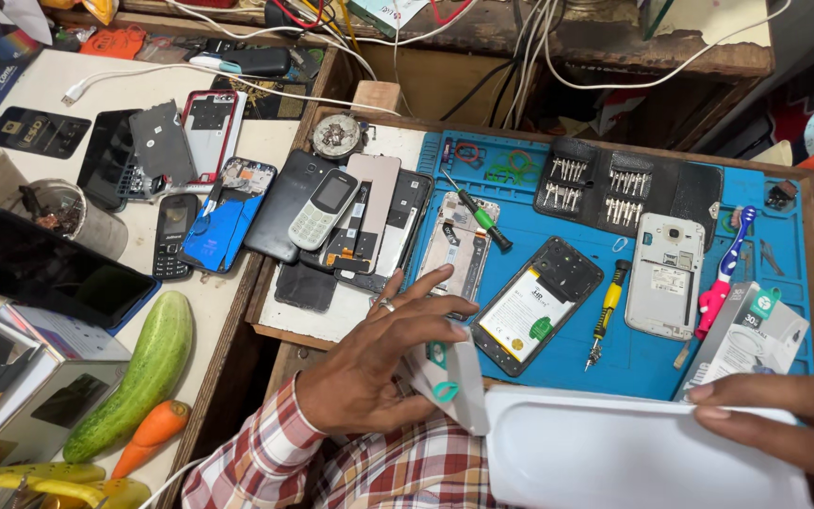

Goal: The person unpacks a new battery and places it on the workbench. They then use a screwdriver to work on the back of a disassembled smartphone, repeatedly prying and adjusting components around the battery area.

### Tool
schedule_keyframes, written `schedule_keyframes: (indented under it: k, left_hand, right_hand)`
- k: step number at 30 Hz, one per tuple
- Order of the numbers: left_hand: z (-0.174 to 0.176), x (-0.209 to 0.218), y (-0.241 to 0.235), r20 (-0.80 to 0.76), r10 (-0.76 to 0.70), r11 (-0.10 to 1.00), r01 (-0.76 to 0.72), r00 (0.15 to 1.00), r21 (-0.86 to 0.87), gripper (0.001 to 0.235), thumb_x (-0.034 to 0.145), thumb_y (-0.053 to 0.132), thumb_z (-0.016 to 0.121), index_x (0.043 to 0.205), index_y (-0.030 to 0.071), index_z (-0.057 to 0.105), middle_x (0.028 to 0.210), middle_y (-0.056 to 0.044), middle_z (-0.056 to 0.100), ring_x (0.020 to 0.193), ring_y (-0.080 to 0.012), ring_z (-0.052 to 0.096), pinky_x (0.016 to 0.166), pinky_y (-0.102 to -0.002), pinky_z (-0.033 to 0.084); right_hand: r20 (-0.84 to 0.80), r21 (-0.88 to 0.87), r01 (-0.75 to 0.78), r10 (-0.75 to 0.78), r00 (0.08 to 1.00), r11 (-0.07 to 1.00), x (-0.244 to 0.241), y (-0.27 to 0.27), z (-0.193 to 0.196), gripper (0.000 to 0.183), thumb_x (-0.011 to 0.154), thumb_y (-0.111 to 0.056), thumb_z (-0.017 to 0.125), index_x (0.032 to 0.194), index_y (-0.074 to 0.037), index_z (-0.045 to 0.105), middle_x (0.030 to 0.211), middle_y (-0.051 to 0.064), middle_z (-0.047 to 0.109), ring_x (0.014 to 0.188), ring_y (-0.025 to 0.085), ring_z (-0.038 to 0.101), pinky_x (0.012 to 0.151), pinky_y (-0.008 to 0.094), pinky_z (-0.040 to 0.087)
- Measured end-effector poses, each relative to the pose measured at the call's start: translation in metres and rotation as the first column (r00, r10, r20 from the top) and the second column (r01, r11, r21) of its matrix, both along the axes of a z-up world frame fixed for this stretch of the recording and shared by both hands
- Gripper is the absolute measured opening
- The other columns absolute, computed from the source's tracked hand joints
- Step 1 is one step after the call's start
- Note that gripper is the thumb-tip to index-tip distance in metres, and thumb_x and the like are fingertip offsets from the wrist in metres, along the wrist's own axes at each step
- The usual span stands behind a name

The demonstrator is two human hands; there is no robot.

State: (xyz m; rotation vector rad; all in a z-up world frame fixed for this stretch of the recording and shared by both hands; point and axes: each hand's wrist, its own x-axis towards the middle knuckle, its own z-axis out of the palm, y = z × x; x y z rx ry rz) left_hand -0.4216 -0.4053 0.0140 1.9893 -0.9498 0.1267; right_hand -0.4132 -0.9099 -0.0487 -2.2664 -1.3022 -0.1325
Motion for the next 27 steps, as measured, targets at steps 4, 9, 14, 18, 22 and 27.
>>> schedule_keyframes:
  k: [4,9,14,18,22,27]
  left_hand:
    - [0.009,-0.002,0.011,-0.029,-0.059,0.998,0.060,0.998,0.000,0.078,0.078,0.015,0.084,0.142,0.021,0.041,0.162,-0.017,0.050,0.162,-0.0485,0.031,0.132,-0.064,0.020]
    - [0.017,-0.005,0.013,-0.256,-0.211,0.977,0.191,0.943,-0.099,0.071,0.089,0.013,0.084,0.149,0.017,0.048,0.160,-0.016,0.053,0.153,-0.0368,0.054,0.130,-0.047,0.046]
    - [0.027,-0.005,0.007,-0.253,-0.136,0.990,0.140,0.958,-0.003,0.078,0.080,0.020,0.086,0.147,0.013,0.048,0.156,-0.016,0.058,0.138,-0.0346,0.064,0.115,-0.045,0.050]
    - [0.037,-0.002,0.009,-0.156,-0.135,0.965,0.165,0.978,0.202,0.089,0.071,0.017,0.086,0.152,0.013,0.048,0.150,-0.013,0.064,0.130,-0.0353,0.067,0.109,-0.046,0.049]
    - [0.046,0.000,0.013,-0.443,-0.238,0.948,0.306,0.864,0.087,0.098,0.074,0.029,0.091,0.158,0.011,0.044,0.141,-0.012,0.069,0.122,-0.0281,0.070,0.108,-0.040,0.052]
    - [0.037,0.012,0.010,-0.586,-0.388,0.920,0.342,0.711,-0.194,0.112,0.059,0.030,0.093,0.154,0.002,0.041,0.141,-0.019,0.061,0.122,-0.0261,0.065,0.102,-0.037,0.053]
  right_hand:
    - [0.087,-0.052,-0.087,0.091,0.992,0.995,0.037,0.002,-0.004,0.029,0.087,-0.025,0.070,0.115,-0.018,0.077,0.127,0.001,0.071,0.117,0.014,0.073,0.101,0.035,0.054]
    - [-0.533,-0.173,0.138,-0.211,0.820,0.975,0.061,0.049,0.028,0.033,0.085,-0.019,0.075,0.117,-0.012,0.079,0.118,0.008,0.072,0.105,0.023,0.073,0.094,0.035,0.061]
    - [-0.301,0.108,-0.212,0.235,0.924,0.971,0.040,0.073,0.093,0.053,0.100,-0.048,0.059,0.135,-0.009,0.069,0.130,0.014,0.071,0.120,0.029,0.069,0.100,0.044,0.051]
    - [-0.347,0.027,-0.205,0.202,0.916,0.978,0.035,0.083,0.100,0.075,0.086,-0.063,0.080,0.133,-0.006,0.072,0.127,0.018,0.066,0.112,0.029,0.073,0.094,0.043,0.058]
    - [-0.677,0.099,-0.064,0.114,0.728,0.993,0.032,0.079,0.105,0.058,0.087,-0.053,0.080,0.119,-0.005,0.078,0.120,0.020,0.064,0.108,0.035,0.072,0.091,0.049,0.063]
    - [-0.585,0.177,-0.197,0.264,0.767,0.964,0.030,0.105,0.101,0.070,0.084,-0.054,0.079,0.137,-0.010,0.068,0.116,0.009,0.072,0.104,0.026,0.072,0.085,0.043,0.059]
